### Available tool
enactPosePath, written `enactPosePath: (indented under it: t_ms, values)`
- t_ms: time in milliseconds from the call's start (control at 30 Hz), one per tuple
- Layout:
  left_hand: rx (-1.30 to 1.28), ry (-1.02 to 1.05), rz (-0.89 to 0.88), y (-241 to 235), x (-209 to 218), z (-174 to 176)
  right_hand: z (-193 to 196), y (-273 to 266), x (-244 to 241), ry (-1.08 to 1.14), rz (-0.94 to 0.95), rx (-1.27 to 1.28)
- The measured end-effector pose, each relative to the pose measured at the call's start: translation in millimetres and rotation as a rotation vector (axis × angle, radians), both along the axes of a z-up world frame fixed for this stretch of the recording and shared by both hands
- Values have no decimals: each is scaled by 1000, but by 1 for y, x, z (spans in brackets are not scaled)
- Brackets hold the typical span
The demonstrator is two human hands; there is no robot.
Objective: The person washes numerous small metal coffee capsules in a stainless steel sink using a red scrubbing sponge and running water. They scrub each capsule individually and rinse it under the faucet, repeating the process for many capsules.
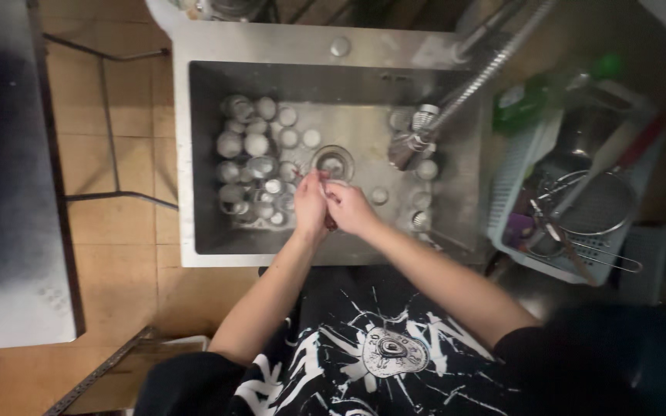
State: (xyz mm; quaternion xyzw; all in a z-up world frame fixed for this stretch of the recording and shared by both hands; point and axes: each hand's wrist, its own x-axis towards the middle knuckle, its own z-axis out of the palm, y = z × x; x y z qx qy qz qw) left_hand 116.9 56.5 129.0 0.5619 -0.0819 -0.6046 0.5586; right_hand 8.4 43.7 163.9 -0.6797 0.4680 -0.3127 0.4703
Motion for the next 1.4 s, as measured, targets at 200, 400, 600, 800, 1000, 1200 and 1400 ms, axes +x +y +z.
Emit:
enactPosePath:
  t_ms: [200, 400, 600, 800, 1000, 1200, 1400]
  values:
    - [-38, 247, -27, -12, 56, 4, 28, -13, 27, 181, -125, 634]
    - [-494, -699, -278, -16, 78, 10, -2, -17, 60, -516, -388, 658]
    - [-18, -1140, -972, -10, 104, 0, -44, -19, 60, -495, -534, 650]
    - [179, -518, -652, -10, 95, -70, -49, 14, 80, -628, -587, 789]
    - [288, -82, -163, -12, 79, -161, -23, 29, 28, -416, -376, 744]
    - [-176, -905, -820, -18, -18, -187, -17, 48, -98, -343, -646, 760]
    - [-550, -1408, -1526, -29, -123, -169, -22, 76, -187, -248, -788, 685]
